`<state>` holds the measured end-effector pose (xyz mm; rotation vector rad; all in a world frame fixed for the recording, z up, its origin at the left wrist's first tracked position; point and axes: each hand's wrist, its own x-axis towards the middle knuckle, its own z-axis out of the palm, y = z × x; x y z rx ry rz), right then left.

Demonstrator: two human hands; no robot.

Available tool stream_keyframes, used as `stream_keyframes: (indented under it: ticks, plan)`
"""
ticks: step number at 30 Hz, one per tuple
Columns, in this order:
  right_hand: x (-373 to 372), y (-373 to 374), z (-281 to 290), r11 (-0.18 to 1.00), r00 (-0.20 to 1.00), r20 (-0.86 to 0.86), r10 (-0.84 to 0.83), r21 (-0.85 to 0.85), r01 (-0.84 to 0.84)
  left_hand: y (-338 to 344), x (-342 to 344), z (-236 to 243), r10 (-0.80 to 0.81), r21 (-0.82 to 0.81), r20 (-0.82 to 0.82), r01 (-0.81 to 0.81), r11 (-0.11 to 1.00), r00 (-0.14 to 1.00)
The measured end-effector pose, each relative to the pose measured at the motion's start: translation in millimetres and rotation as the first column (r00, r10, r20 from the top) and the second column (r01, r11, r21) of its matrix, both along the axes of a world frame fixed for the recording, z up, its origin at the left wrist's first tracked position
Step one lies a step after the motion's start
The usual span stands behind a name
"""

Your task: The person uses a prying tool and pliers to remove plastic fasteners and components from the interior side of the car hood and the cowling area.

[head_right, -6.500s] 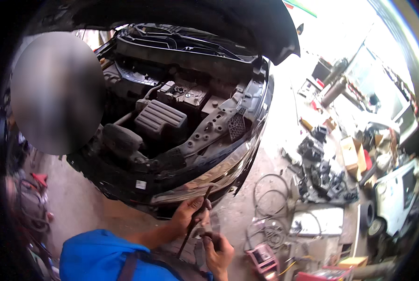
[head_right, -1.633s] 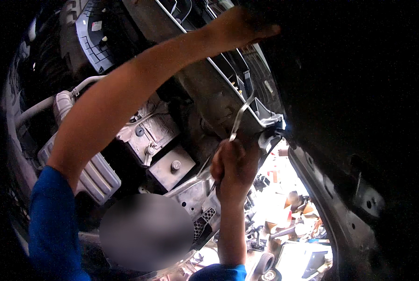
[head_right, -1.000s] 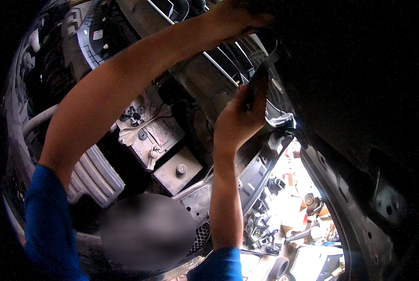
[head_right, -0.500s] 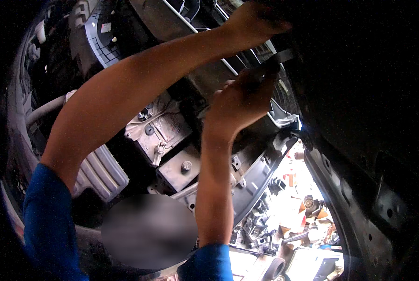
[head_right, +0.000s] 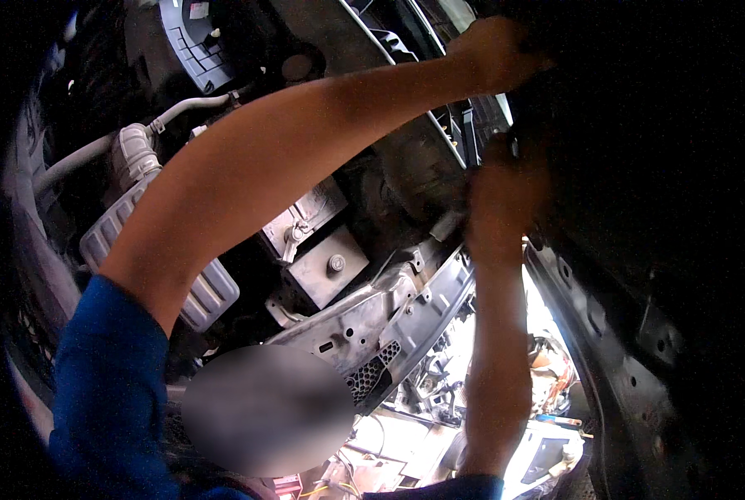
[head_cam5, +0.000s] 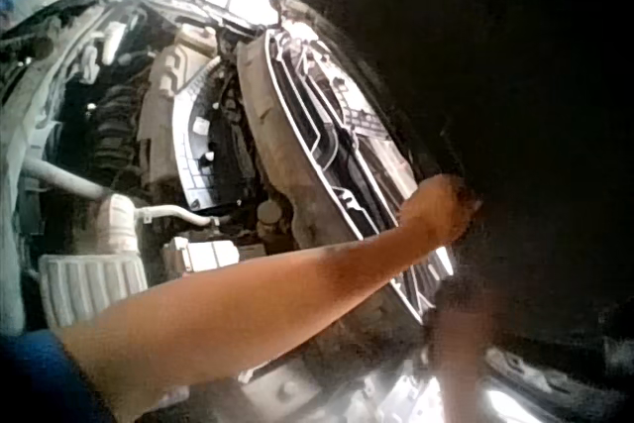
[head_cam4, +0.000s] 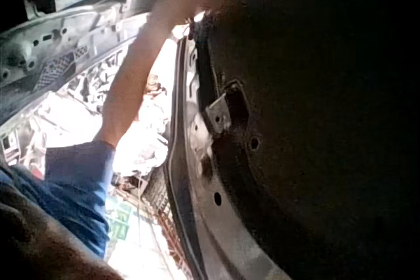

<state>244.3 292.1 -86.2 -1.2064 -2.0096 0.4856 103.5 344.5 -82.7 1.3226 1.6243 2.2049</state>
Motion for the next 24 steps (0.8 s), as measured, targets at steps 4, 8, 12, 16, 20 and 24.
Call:
stream_keyframes:
  ticks: [4, 8, 12, 16, 20, 24]
  plan:
    - [-30.4, 16.8, -42.8, 0.967, 0.968, -0.211, 0.132, 0.244, -0.079, -6.6, -2.6, 0.4, -0.085, -0.034, 0.054, 0.087, 0.996, 0.995]
    - [-46.2, 11.2, -33.5, 0.980, 0.913, -0.357, 0.197, 0.093, -0.175, -11.1, -2.2, 2.8, -0.122, -0.104, 0.115, 0.135, 0.985, 0.986]
    - [-30.3, -2.4, 4.5, 0.982, 0.968, -0.251, 0.002, -0.181, -0.049, -10.4, 1.4, 3.1, -0.046, -0.134, 0.060, 0.053, 0.990, 0.997]
    - [-19.5, -14.2, 46.4, 0.970, 0.995, 0.092, -0.030, -0.237, 0.051, -7.1, 1.7, 5.0, -0.079, -0.137, 0.032, 0.083, 0.987, 0.996]
    - [-18.1, -14.7, 85.4, 0.950, 0.943, 0.333, -0.027, -0.286, 0.128, -4.9, 0.5, 5.3, -0.067, -0.108, 0.043, 0.071, 0.992, 0.997]
    - [-13.9, -10.1, 95.7, 0.933, 0.928, 0.358, 0.098, -0.359, 0.040, -3.7, 0.1, 6.8, -0.091, -0.094, 0.079, 0.098, 0.991, 0.993]
